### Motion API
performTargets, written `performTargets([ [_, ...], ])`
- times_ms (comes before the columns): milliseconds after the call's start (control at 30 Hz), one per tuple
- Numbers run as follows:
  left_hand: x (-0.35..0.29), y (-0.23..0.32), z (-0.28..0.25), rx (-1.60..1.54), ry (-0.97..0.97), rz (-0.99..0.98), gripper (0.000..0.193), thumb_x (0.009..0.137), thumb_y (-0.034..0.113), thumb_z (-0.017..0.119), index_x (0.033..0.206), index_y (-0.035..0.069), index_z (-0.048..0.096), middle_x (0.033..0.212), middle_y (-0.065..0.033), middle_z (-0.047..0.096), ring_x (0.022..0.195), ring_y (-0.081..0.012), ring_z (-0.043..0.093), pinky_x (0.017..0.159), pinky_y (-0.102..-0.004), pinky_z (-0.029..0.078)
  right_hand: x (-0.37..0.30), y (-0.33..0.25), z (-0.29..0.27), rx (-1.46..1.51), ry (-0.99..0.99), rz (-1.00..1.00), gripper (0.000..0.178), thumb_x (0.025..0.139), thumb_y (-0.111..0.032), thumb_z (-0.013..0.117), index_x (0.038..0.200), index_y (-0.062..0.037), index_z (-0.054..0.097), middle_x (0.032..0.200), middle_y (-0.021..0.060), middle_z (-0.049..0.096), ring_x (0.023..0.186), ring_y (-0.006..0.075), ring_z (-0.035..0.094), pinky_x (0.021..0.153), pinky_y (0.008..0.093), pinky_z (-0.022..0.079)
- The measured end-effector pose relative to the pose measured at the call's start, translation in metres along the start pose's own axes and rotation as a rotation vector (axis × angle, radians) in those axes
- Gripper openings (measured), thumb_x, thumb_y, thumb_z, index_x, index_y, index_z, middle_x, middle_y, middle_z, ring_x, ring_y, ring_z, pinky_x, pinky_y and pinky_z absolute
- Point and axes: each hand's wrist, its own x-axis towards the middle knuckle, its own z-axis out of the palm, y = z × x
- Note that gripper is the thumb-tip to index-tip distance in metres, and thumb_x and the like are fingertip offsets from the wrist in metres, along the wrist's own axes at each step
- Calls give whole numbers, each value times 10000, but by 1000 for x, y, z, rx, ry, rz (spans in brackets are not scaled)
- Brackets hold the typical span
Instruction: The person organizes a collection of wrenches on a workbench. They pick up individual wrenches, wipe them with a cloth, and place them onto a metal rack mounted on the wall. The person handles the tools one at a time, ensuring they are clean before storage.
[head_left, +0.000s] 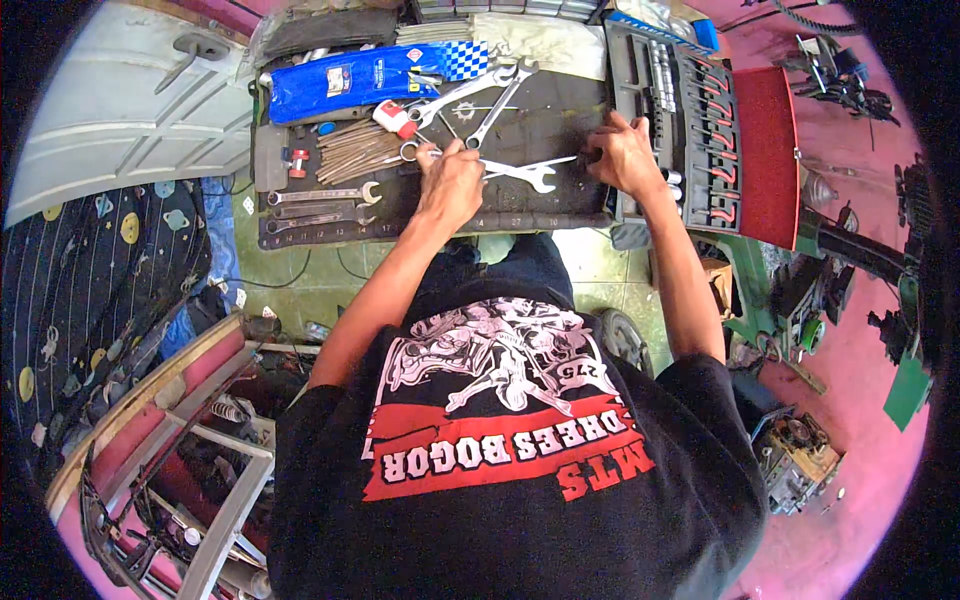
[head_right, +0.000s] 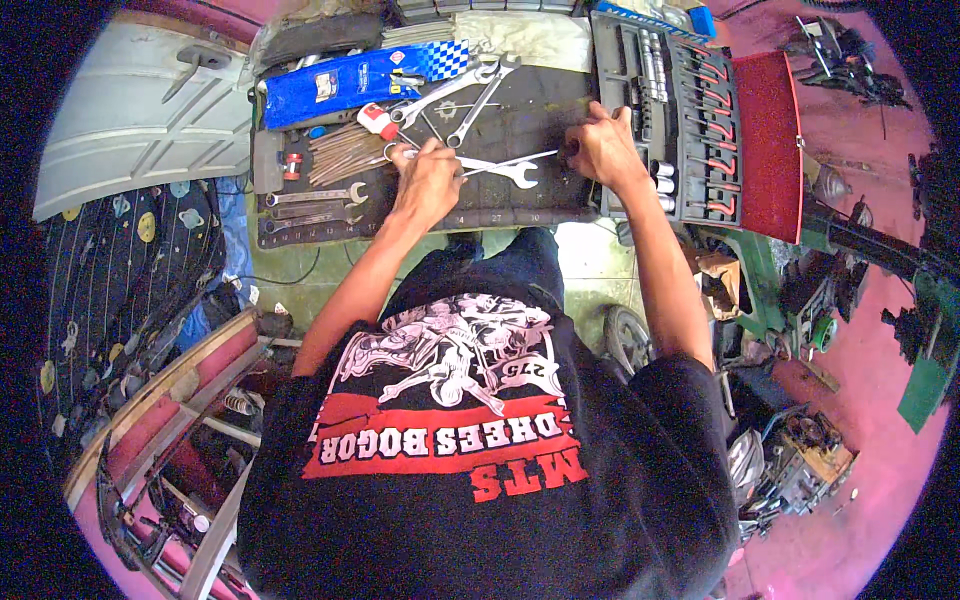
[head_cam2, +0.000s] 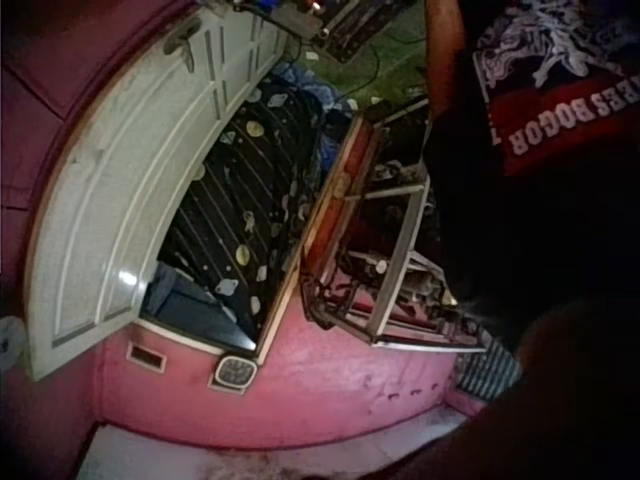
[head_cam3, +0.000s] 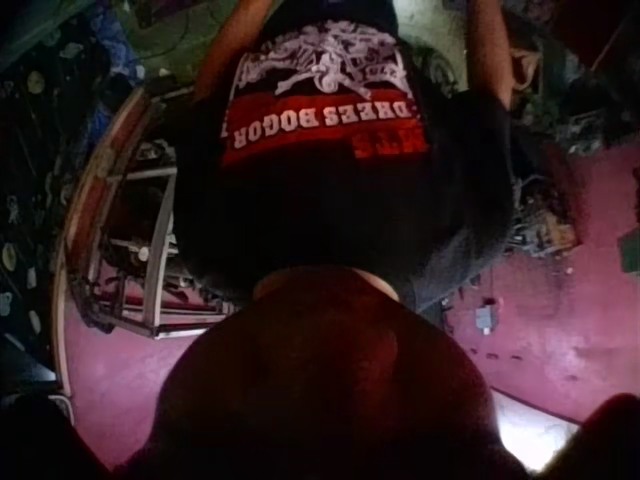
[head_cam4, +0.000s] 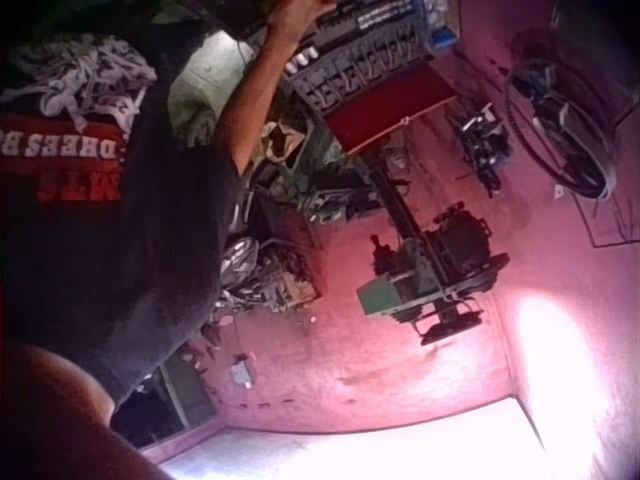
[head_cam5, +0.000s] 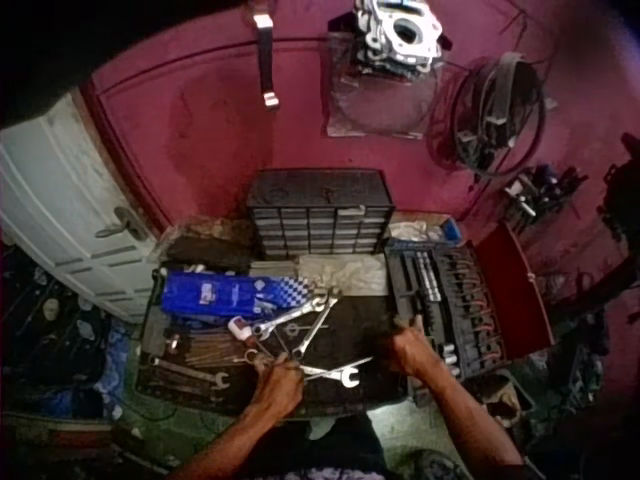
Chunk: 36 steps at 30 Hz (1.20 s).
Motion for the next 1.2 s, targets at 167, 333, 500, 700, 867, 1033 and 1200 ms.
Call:
performTargets([
  [167,12,-1,-7,58,106,65,39,784,106,726,810,84,744,932,-5,660,1060,-215,593,949,-585,339,-6,2,17,-34,284,-48,232,704,-242,812,911,-160,747,895,8,682,1092,248,552,896,509,371],
  [333,6,-10,14,78,213,110,51,786,83,722,833,87,743,973,12,654,1083,-209,577,917,-559,351,-17,-5,43,-26,358,-5,252,723,-244,805,953,-150,761,953,-1,707,1074,242,550,916,509,367],
  [500,-12,-21,10,-133,287,-40,89,828,157,768,912,127,778,1034,0,654,1138,-216,563,975,-519,300,-30,-6,54,48,403,70,265,747,-159,775,1012,-151,772,963,4,709,1060,245,561,936,507,363],
  [700,-34,-42,17,-126,360,-82,154,835,249,791,963,166,806,1157,35,751,1254,-176,570,1019,-469,264,-29,-21,56,79,539,244,290,751,-138,765,1039,-167,774,993,15,690,1043,258,565,932,520,372],
  [867,-38,-41,30,-226,437,-106,133,847,230,775,963,174,810,1129,38,773,1279,-162,575,1033,-452,250,2,-57,77,87,507,195,258,763,-139,750,1018,-175,772,970,33,681,1042,277,559,928,551,368],
  [1033,-39,-43,34,-212,456,-80,155,844,205,774,993,174,808,1100,28,780,1265,-158,595,1024,-447,256,39,-127,76,194,475,44,188,772,-207,762,952,-151,765,927,44,668,1055,293,559,919,532,367],
  [1200,-42,-40,32,-248,492,-164,186,821,175,786,1007,167,802,1056,12,785,1226,-151,625,997,-437,272,60,-167,68,352,505,-37,209,761,-131,756,965,-150,800,951,8,727,992,243,575,882,503,354],
])
